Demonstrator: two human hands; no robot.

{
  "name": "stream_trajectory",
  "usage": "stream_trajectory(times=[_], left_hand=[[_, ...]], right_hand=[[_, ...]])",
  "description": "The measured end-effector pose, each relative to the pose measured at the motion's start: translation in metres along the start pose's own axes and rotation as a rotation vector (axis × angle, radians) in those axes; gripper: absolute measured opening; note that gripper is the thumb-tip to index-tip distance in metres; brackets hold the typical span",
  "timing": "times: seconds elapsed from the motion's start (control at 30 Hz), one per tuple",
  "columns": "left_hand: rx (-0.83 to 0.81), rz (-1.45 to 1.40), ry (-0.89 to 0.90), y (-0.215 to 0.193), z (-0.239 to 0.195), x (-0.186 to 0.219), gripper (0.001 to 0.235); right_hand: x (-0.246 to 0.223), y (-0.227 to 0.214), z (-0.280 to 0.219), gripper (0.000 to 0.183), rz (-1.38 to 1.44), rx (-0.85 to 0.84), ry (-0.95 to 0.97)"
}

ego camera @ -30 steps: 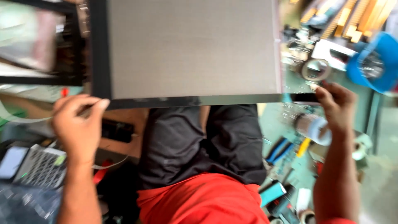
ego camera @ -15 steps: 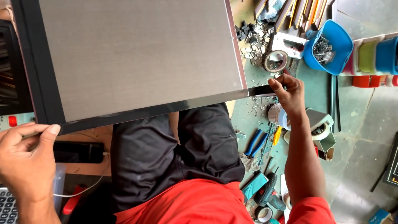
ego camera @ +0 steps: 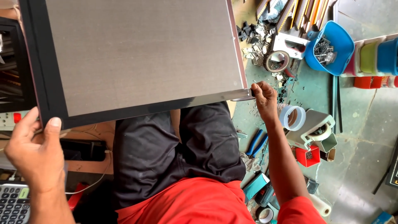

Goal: The person picks up a picture frame with its backing board, then applies black tape along the edges of the backing, pressing the tape down around the frame while seated at a cluttered workbench. They finish by placing the taped frame down on the bench.

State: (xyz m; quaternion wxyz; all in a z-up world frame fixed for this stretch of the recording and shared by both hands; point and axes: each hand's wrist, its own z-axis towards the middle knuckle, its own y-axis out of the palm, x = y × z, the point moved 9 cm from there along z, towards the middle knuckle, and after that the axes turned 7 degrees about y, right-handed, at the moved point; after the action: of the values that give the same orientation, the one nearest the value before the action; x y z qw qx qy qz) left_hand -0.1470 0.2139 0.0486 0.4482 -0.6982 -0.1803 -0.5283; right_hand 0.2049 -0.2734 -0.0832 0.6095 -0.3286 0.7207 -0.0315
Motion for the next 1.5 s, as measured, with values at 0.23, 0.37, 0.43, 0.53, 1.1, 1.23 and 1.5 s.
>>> stream_trajectory(times=[0.23, 0.37, 0.43, 0.53, 1.1, 1.23, 1.5], left_hand=[[-0.051, 0.081, 0.152, 0.012, 0.000, 0.030, 0.043], [-0.001, 0.054, 0.009, 0.006, 0.001, 0.011, 0.042], [0.016, 0.042, -0.002, 0.004, 0.003, 0.002, 0.040], [0.036, 0.034, 0.063, 0.002, 0.003, -0.002, 0.034], [0.195, -0.258, -0.043, -0.016, -0.004, -0.081, 0.039], [0.191, -0.330, -0.108, -0.024, -0.006, -0.097, 0.062], [0.005, -0.639, -0.243, -0.002, -0.011, -0.092, 0.088]], right_hand=[[-0.029, -0.001, -0.018, 0.031, -0.222, 0.137, -0.093], [-0.100, 0.019, -0.063, 0.035, -0.662, 0.323, -0.346], [-0.128, 0.041, -0.084, 0.048, -0.835, 0.362, -0.438], [-0.139, 0.084, -0.096, 0.081, -0.981, 0.181, -0.417], [-0.239, 0.272, -0.143, 0.098, -0.861, -0.322, -0.683], [-0.263, 0.318, -0.154, 0.097, -0.855, -0.365, -0.803], [-0.292, 0.393, -0.165, 0.100, -0.831, -0.496, -0.850]])
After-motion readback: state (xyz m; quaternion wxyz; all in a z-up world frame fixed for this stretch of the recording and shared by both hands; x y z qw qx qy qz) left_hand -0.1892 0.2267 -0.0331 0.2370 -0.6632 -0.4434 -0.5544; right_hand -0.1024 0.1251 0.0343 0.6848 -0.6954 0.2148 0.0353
